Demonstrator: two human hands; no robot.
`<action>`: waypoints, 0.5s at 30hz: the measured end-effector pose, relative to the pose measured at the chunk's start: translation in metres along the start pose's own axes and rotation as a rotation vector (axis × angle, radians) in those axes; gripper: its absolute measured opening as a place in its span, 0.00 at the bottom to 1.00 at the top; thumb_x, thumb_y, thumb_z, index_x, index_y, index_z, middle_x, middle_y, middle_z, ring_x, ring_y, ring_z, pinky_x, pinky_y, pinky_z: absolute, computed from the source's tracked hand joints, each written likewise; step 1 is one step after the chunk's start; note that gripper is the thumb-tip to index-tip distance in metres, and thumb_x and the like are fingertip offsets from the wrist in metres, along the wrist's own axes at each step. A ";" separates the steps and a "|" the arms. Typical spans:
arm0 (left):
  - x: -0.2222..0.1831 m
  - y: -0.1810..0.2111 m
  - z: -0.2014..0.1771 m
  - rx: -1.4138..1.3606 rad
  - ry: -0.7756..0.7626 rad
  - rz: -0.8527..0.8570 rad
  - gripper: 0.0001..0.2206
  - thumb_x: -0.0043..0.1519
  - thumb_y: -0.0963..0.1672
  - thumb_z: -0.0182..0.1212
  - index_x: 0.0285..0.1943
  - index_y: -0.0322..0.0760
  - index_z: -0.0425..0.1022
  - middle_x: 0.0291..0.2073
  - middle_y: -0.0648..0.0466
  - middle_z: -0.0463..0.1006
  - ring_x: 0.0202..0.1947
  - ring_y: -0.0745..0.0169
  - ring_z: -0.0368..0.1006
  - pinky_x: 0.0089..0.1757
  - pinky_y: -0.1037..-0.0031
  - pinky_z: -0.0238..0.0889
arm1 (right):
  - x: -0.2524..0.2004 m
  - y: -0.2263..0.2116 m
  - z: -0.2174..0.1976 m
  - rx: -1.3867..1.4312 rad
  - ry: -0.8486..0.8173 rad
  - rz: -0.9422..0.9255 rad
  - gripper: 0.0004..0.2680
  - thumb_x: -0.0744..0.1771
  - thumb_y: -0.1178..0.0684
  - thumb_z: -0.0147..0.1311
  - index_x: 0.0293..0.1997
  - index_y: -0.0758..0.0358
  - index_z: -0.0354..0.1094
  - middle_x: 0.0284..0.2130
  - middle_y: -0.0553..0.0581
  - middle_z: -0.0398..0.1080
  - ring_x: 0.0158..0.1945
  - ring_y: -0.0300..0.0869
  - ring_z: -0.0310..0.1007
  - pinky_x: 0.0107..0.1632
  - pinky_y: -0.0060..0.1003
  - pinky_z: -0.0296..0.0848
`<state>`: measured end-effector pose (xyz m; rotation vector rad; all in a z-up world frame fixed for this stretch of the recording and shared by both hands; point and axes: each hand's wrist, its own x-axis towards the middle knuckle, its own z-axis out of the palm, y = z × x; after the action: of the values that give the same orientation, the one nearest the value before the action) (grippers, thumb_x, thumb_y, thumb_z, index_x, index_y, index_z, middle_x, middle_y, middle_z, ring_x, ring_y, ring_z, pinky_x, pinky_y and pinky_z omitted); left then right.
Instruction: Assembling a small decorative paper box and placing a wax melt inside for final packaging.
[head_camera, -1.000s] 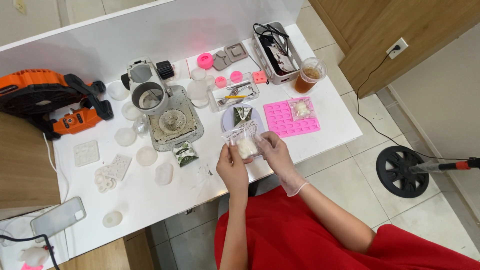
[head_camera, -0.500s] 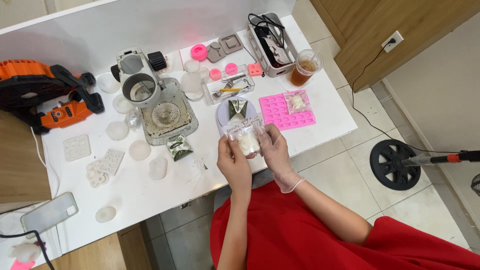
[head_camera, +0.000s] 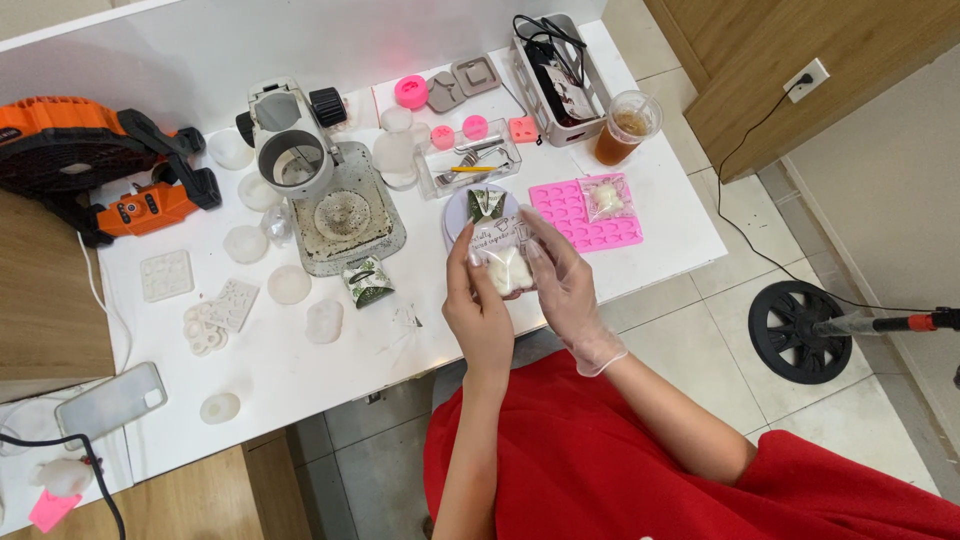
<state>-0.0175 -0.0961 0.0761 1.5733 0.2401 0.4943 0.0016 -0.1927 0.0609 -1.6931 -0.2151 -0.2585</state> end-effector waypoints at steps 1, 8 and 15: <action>-0.002 -0.003 0.003 0.000 0.001 -0.001 0.17 0.71 0.40 0.41 0.68 0.37 0.66 0.51 0.36 0.78 0.37 0.56 0.79 0.29 0.73 0.79 | -0.002 -0.006 0.002 0.000 -0.001 0.001 0.15 0.71 0.53 0.46 0.66 0.68 0.64 0.62 0.69 0.67 0.68 0.58 0.62 0.66 0.52 0.63; -0.008 0.019 0.015 -0.224 0.144 -0.091 0.18 0.71 0.42 0.48 0.69 0.31 0.67 0.63 0.37 0.71 0.64 0.49 0.66 0.59 0.60 0.63 | 0.001 -0.017 0.010 0.185 0.132 0.098 0.16 0.73 0.51 0.42 0.67 0.69 0.62 0.65 0.68 0.63 0.71 0.54 0.56 0.71 0.49 0.57; -0.010 0.014 0.013 -0.261 0.092 -0.020 0.17 0.71 0.42 0.48 0.70 0.37 0.67 0.64 0.48 0.55 0.71 0.49 0.53 0.68 0.56 0.46 | 0.004 -0.008 0.008 0.362 0.165 0.147 0.15 0.71 0.55 0.46 0.67 0.67 0.62 0.66 0.66 0.64 0.70 0.50 0.59 0.69 0.43 0.62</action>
<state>-0.0225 -0.1131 0.0879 1.2946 0.2508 0.5603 0.0039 -0.1833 0.0687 -1.3144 -0.0114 -0.2326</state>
